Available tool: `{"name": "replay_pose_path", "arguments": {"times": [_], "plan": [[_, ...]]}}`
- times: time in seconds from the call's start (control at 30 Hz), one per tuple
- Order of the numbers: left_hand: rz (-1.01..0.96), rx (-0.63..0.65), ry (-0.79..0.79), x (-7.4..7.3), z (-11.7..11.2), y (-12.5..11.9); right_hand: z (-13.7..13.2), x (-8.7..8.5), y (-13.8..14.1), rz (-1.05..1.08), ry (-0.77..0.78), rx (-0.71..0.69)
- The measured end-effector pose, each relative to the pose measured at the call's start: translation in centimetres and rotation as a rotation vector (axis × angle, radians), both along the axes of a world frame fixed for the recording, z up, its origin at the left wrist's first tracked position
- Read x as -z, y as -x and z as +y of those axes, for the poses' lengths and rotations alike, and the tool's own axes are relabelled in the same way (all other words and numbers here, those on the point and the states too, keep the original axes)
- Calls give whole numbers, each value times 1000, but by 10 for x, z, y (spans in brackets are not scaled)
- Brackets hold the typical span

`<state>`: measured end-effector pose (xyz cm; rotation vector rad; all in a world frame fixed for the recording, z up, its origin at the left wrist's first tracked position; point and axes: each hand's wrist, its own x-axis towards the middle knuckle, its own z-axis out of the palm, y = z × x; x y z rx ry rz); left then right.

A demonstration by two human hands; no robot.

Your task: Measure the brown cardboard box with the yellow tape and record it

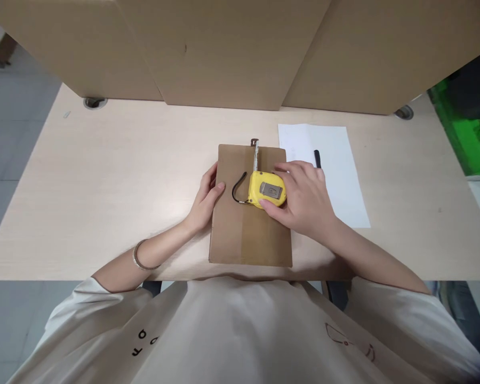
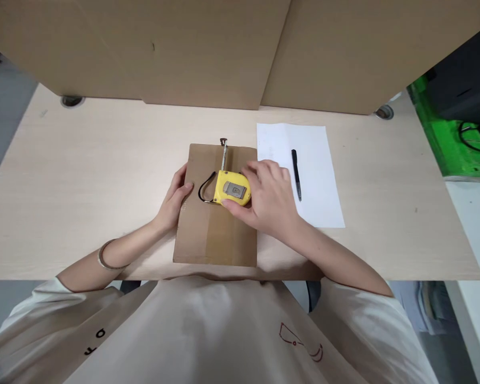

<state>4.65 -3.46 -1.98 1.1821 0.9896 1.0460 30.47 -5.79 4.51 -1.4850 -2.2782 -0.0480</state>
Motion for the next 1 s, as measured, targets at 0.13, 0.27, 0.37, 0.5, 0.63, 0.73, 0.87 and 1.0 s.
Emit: {"name": "replay_pose_path", "arguments": {"times": [0.13,0.27,0.37,0.5,0.63,0.73,0.87,1.0], "plan": [[-6,1,12,-3,-1,-1,-3,1,16,57,-5,-36],[-12,-9,15,-5,-2,-1,-16,2,22,204,8,-42],[-14,-21,1,-4,-1,-2,-31,1,30,437,100,-64],[59,-19,-23,-4,-1,-1,-36,1,40,578,160,-92],[61,-31,-24,-3,0,0,-28,5,42,546,71,-197],[48,-30,-43,0,1,0,-23,8,40,700,123,-217],[18,-2,-39,3,2,1,-18,-1,31,1229,562,-151],[4,6,-9,1,1,0,-8,-23,15,1489,816,-72]]}}
